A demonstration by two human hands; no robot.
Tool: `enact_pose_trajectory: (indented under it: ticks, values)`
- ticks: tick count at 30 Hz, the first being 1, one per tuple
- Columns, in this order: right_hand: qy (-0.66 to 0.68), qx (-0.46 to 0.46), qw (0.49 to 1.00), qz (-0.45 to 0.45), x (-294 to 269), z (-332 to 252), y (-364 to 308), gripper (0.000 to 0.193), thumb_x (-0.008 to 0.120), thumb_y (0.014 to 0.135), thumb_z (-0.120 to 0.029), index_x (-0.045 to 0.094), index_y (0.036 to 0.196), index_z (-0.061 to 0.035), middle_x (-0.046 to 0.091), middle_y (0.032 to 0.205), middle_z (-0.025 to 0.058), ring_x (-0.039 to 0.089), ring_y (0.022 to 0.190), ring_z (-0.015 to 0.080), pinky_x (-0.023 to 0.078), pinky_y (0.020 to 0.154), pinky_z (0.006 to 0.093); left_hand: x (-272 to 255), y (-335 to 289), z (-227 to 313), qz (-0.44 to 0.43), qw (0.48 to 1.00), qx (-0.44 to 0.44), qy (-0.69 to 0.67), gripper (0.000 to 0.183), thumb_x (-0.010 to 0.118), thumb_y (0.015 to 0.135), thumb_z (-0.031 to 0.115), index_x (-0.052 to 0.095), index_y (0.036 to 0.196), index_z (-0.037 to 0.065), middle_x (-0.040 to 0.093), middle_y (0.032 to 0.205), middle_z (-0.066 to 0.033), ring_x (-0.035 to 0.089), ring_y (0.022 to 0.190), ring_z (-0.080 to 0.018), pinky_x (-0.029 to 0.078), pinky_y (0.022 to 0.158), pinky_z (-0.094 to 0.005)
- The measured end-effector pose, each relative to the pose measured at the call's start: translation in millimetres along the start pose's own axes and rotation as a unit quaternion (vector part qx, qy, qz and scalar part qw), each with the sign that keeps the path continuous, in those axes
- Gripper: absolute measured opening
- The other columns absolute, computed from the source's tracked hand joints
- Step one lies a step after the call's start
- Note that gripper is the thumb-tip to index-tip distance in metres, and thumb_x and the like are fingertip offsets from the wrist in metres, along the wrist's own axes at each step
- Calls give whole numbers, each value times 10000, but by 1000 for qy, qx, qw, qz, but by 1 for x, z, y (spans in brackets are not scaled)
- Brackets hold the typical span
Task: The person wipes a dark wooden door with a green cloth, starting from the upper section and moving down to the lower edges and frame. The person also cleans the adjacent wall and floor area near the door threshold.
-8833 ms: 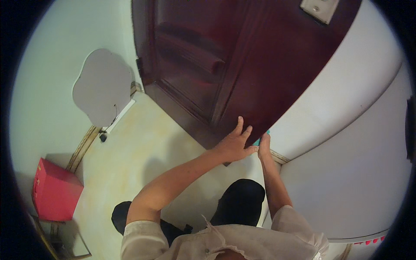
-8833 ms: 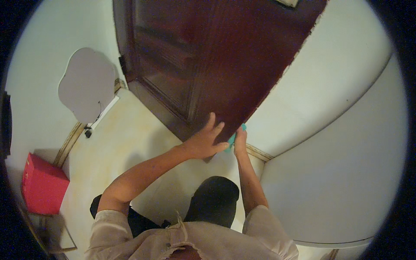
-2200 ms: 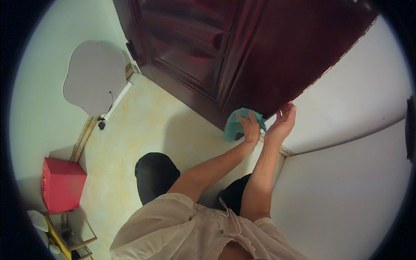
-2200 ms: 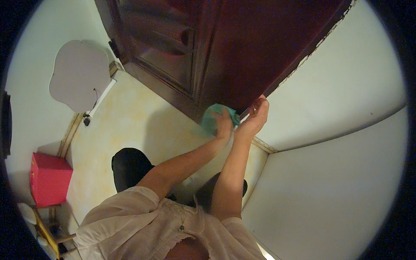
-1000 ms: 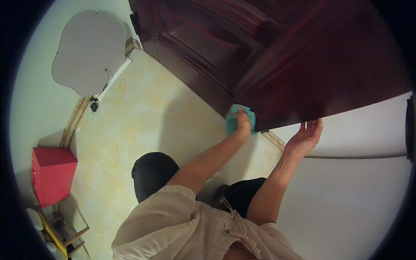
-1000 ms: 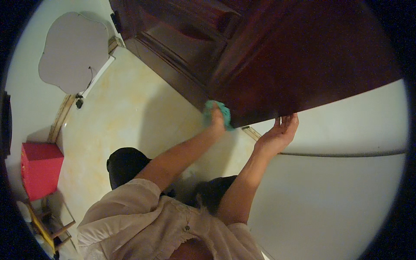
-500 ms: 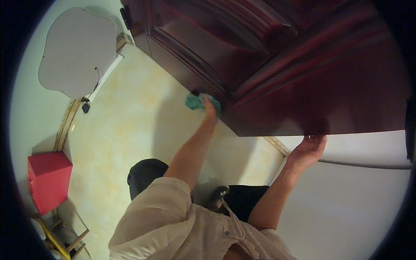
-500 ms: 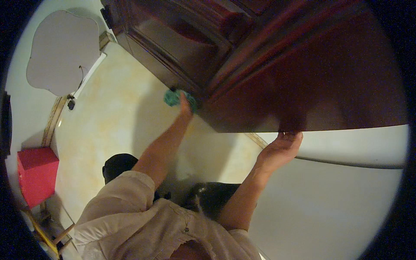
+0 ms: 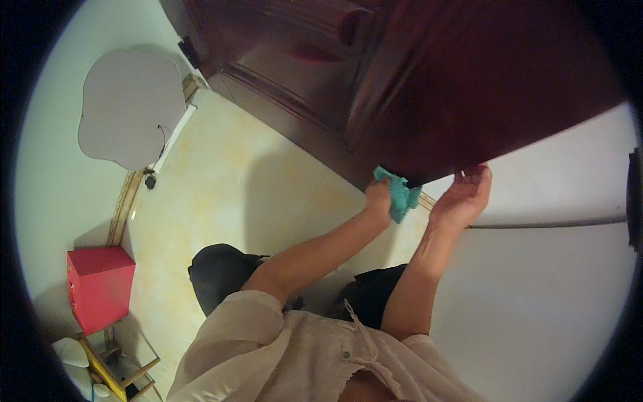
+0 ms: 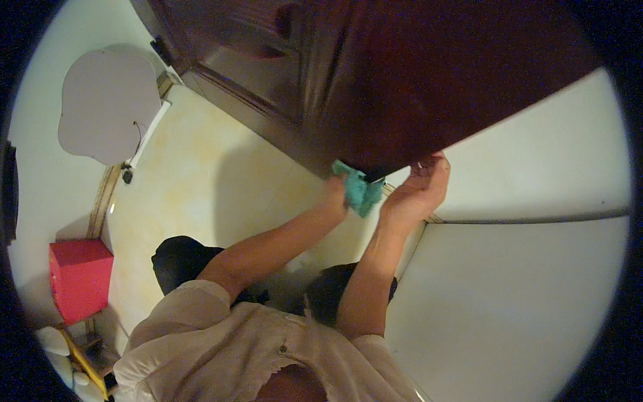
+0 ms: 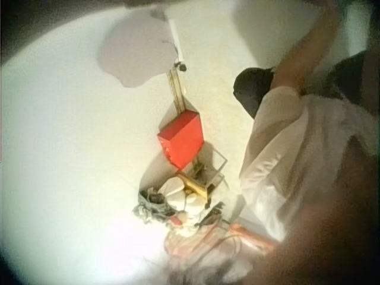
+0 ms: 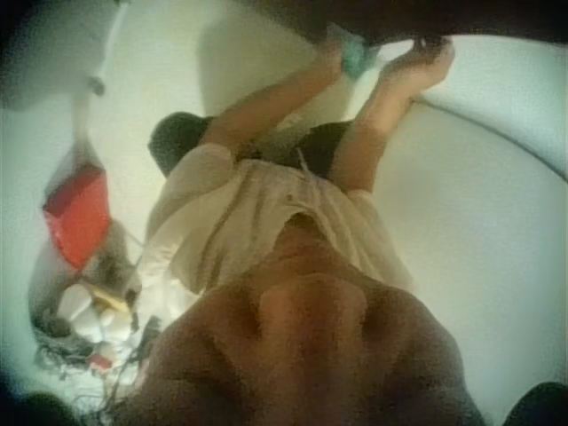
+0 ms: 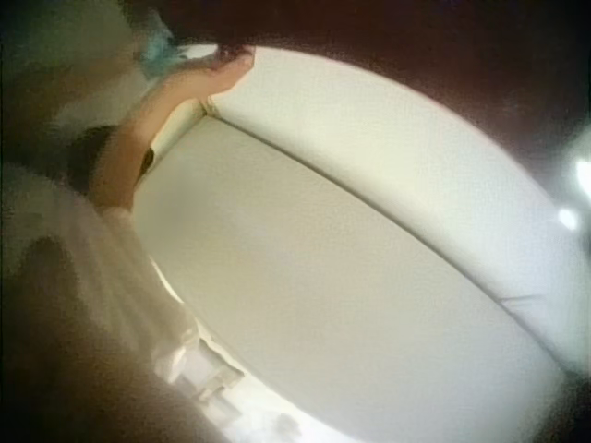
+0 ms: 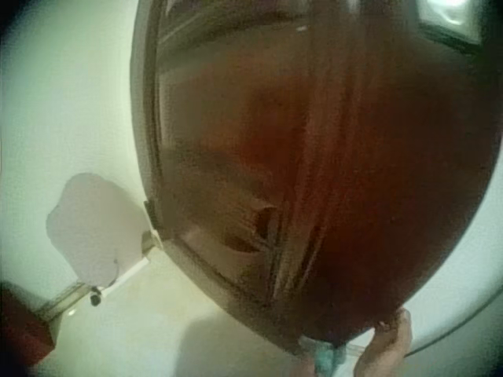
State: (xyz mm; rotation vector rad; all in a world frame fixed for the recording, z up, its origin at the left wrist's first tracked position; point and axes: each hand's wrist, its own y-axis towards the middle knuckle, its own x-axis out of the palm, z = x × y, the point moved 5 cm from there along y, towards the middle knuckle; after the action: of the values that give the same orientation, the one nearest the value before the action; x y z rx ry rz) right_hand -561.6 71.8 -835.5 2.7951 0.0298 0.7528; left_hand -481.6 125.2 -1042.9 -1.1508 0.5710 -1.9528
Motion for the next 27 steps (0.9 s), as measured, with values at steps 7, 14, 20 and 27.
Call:
enact_pose_trajectory:
  ticks: [7,14,20,27]
  values:
    - [69,69,992,73,2,0,8,327,433,966,-285,603,954,-6,580,858,54,519,800,152,422,741,304,-2,-114,116,-247,953,116,-130,348,468,971,280,564,1208,44,619,1147,-132,616,1022,-280,496,923,-436]
    - [-110,-98,976,161,0,-30,-8,238,428,966,-196,588,947,-21,595,874,58,524,781,139,423,716,290,13,-178,174,-298,953,15,-59,449,433,979,372,548,1254,36,606,1216,-137,591,1104,-294,463,989,-438]
    - [-80,-195,975,-68,27,-35,-35,258,476,939,-181,551,1117,-9,594,1020,99,550,927,191,435,815,305,49,-221,193,-276,932,209,111,476,425,990,379,533,1288,23,609,1196,-117,587,1090,-251,465,970,-404]
    - [102,99,984,-109,64,41,-62,535,562,925,-287,420,1359,-8,490,1311,129,488,1178,238,385,1009,374,64,-213,205,-328,811,357,328,500,364,1028,386,554,1259,-15,571,1262,-117,524,1143,-185,401,983,-321]
